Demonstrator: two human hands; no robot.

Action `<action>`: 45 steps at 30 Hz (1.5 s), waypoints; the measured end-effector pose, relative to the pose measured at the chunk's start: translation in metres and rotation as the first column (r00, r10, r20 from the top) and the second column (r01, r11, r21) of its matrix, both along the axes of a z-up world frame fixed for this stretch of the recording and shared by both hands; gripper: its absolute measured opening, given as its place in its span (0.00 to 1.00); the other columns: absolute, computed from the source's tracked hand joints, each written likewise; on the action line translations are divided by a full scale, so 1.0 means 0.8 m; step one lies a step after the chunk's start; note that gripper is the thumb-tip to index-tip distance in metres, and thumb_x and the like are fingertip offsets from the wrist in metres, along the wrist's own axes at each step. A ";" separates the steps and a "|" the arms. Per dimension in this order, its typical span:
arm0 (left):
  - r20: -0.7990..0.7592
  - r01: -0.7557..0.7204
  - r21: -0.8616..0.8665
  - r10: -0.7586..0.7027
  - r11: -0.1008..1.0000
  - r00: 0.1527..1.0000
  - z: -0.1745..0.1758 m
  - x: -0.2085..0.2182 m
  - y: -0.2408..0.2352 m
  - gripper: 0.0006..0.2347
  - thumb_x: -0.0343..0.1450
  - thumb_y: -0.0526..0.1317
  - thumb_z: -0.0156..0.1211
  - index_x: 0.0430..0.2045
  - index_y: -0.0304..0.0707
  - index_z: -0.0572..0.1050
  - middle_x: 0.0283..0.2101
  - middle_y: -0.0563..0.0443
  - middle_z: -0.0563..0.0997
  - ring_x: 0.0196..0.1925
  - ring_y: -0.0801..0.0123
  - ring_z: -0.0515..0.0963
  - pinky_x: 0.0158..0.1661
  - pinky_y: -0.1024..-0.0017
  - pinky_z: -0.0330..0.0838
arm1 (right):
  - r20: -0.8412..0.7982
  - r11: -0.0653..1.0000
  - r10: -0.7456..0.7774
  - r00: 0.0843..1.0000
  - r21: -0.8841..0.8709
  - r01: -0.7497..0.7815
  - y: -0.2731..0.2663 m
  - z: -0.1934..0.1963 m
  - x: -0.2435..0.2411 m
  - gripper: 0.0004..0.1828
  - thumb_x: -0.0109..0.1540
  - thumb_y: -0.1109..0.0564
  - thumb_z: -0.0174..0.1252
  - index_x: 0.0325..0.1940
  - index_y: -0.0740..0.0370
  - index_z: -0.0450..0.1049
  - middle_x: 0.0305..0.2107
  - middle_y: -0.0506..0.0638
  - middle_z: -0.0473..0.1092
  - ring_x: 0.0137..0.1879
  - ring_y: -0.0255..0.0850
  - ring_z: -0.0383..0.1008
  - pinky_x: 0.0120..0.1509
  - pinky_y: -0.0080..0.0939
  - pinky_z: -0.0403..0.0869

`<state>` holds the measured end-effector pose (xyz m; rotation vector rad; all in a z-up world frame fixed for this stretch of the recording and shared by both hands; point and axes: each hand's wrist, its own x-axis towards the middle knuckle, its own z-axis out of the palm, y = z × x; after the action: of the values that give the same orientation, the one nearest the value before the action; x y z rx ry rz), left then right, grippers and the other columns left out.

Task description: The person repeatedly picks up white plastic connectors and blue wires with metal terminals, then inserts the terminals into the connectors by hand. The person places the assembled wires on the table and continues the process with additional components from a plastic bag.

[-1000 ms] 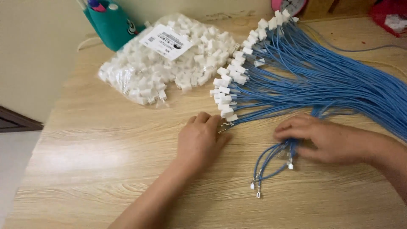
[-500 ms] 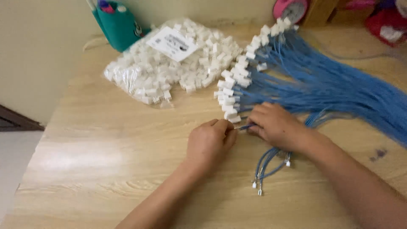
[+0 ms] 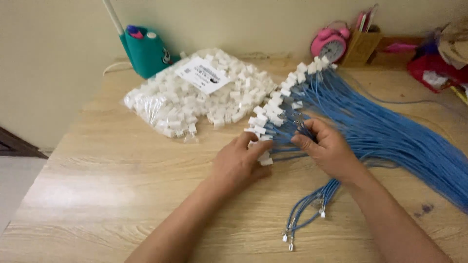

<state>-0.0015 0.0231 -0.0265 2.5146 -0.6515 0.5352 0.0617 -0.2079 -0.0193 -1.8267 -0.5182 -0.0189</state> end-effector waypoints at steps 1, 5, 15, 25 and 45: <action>-0.014 -0.002 -0.001 0.002 1.000 1.000 -0.001 0.008 0.000 0.22 0.62 0.50 0.66 0.50 0.51 0.69 0.46 0.43 0.70 0.40 0.43 0.79 0.37 0.52 0.77 | -0.014 1.000 0.002 1.000 -0.001 -0.002 0.000 -0.001 -0.004 0.09 0.63 0.55 0.58 0.35 0.64 0.71 0.20 0.47 0.68 0.29 0.35 0.67 0.37 0.36 0.68; -0.214 0.076 0.025 -0.069 0.997 0.974 -0.010 0.048 0.008 0.15 0.67 0.41 0.61 0.47 0.46 0.73 0.45 0.38 0.74 0.41 0.39 0.80 0.40 0.51 0.77 | -0.010 0.992 -0.008 1.000 -0.125 0.007 0.003 -0.002 -0.019 0.11 0.66 0.53 0.55 0.35 0.64 0.73 0.21 0.50 0.69 0.32 0.35 0.65 0.37 0.38 0.68; -0.284 0.095 -0.229 -0.160 0.969 0.946 -0.001 0.085 0.016 0.13 0.68 0.44 0.60 0.45 0.44 0.75 0.36 0.38 0.79 0.41 0.43 0.81 0.43 0.52 0.75 | 0.105 0.998 -0.047 0.993 0.048 0.042 -0.004 0.001 -0.013 0.15 0.72 0.48 0.39 0.45 0.62 0.64 0.18 0.50 0.63 0.23 0.33 0.59 0.28 0.32 0.62; -0.269 -0.051 -0.271 -0.025 0.961 0.963 0.008 0.063 0.036 0.12 0.69 0.46 0.59 0.45 0.49 0.75 0.40 0.44 0.80 0.43 0.50 0.82 0.41 0.57 0.77 | 0.004 0.999 -0.013 1.000 0.042 0.013 -0.004 0.001 -0.014 0.15 0.69 0.54 0.49 0.33 0.66 0.70 0.19 0.55 0.70 0.24 0.38 0.71 0.29 0.35 0.71; -0.508 -0.299 -0.815 -0.366 0.496 0.780 -0.014 0.027 -0.051 0.10 0.68 0.37 0.64 0.39 0.28 0.78 0.30 0.36 0.81 0.28 0.63 0.82 0.29 0.72 0.80 | -0.124 0.993 -0.035 0.992 -0.116 0.021 -0.004 -0.024 -0.002 0.08 0.62 0.58 0.57 0.35 0.67 0.76 0.19 0.56 0.72 0.27 0.40 0.71 0.34 0.42 0.73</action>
<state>0.0200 -0.0180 -0.0374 1.4781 -0.0688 -0.0742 0.0600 -0.2113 -0.0382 -1.9332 -0.4115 0.1087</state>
